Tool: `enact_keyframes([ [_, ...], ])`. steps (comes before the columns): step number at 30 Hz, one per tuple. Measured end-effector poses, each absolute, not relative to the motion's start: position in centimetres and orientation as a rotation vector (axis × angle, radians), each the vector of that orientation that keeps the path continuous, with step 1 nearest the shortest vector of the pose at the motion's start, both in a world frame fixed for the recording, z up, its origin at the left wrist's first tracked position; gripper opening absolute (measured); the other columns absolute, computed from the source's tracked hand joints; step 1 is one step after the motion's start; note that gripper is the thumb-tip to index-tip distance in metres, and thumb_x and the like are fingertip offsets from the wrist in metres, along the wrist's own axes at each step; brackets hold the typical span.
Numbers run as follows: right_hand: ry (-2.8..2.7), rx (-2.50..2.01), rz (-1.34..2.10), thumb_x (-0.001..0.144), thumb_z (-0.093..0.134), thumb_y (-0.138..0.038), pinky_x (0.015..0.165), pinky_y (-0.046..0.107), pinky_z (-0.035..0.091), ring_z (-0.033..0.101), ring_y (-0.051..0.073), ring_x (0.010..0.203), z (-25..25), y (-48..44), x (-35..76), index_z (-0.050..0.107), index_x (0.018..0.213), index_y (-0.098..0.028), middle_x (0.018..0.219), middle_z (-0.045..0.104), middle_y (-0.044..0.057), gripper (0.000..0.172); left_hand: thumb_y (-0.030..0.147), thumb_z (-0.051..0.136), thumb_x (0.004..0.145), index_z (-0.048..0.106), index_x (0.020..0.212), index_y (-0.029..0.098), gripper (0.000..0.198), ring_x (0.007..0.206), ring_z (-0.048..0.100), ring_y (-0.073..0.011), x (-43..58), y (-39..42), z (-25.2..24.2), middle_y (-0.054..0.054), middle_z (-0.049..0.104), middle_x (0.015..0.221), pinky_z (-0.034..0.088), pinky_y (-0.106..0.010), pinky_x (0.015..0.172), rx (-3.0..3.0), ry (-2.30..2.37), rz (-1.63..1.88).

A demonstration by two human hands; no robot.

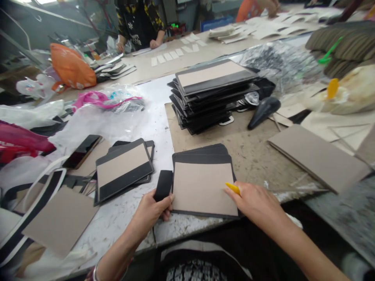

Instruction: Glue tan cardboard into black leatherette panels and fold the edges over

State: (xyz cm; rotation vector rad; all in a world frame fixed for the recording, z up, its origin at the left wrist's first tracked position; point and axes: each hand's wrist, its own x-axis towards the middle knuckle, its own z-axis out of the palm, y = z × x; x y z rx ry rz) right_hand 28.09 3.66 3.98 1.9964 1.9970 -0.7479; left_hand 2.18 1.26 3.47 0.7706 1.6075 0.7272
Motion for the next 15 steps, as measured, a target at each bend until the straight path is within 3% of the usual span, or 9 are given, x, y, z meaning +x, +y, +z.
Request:
enact_keyframes([
  [15, 1.972, 2.081, -0.573, 0.088, 0.041, -0.047, 0.069, 0.037, 0.046, 0.065, 0.029, 0.083, 6.5, 3.3, 26.5, 0.068, 0.09, -0.018, 0.084, 0.07, 0.012, 0.039, 0.042, 0.071, 0.054, 0.048, 0.076, 0.017, 0.041, 0.035, 0.05, -0.0121, 2.0, 0.9, 3.0, 0.006, 0.054, 0.044, 0.041, -0.021, 0.032, 0.82, 1.668, 0.732],
])
